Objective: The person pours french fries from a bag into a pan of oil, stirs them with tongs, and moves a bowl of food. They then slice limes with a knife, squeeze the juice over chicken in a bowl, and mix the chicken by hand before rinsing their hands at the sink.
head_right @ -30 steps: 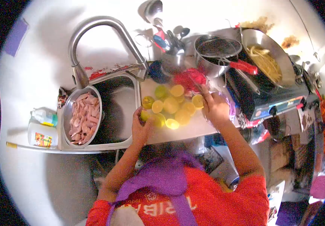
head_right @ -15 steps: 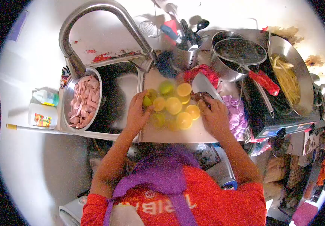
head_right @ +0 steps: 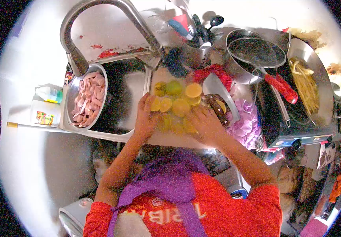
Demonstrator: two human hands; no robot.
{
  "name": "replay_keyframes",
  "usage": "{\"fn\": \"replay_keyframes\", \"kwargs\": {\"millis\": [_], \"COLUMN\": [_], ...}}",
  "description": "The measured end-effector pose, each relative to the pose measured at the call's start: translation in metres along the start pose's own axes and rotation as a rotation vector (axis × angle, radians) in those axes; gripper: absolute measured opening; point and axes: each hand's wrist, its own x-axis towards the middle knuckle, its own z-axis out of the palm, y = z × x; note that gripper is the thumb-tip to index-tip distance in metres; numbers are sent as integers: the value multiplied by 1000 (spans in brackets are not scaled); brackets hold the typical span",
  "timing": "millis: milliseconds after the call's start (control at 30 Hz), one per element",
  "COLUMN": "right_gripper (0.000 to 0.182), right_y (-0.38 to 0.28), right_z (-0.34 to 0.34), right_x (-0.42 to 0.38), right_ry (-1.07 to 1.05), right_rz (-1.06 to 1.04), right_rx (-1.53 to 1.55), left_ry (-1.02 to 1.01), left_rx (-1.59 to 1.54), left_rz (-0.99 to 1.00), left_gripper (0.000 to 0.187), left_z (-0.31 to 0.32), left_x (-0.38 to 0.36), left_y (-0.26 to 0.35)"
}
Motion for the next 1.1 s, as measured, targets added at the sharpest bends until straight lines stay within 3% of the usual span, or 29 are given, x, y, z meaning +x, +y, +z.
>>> {"fn": "replay_keyframes", "kwargs": {"millis": [200,333,367,467,500,533,600,633,733,767,833,933,1000,1067,1100], "right_gripper": [69,71,70,67,56,54,52,50,49,46,44,44,45,47,46], "right_y": [-11,4,11,29,27,14,-16,-18,-29,-30,-37,-35,-36,-57,-67], "right_z": [-22,-23,-22,-2,4,-4,-27,-21,-19,-15,-14,-13,-18,-25,-24], "right_x": [11,9,11,15,20,29,43,48,63,67,78,99,115,141,157], "right_ry": [1,237,260,170,275,262,198,191,105,110,134,213,196,94,39], "right_rz": [52,268,237,388,307,371,492,432,487,461,386,216,232,371,357], "right_rx": [117,315,326,933,833,1041,1450,1570,1785,1859,1553,901,1027,1782,1799], "left_ry": [-8,-105,-155,-267,-276,-281,-233,-210,-327,-279,-184,-266,-57,94,143], "left_rx": [203,351,336,278,256,239,378,445,507,497,474,292,-62,-261,-283], "left_rz": [203,182,174,149,133,113,296,386,462,496,572,236,148,-31,-163], "left_gripper": [81,73,70,62,60,57,55,54,56,56,57,60,61,63,63], "left_z": [-15,-4,0,2,3,-1,-17,-23,-9,-8,-13,-26,-52,-81,-95], "left_x": [-22,-34,-35,-26,-23,-21,-21,-19,-9,-9,-6,4,-1,-5,-5], "left_y": [27,15,11,7,8,8,11,13,-13,-19,-21,-17,-21,-33,-41]}}
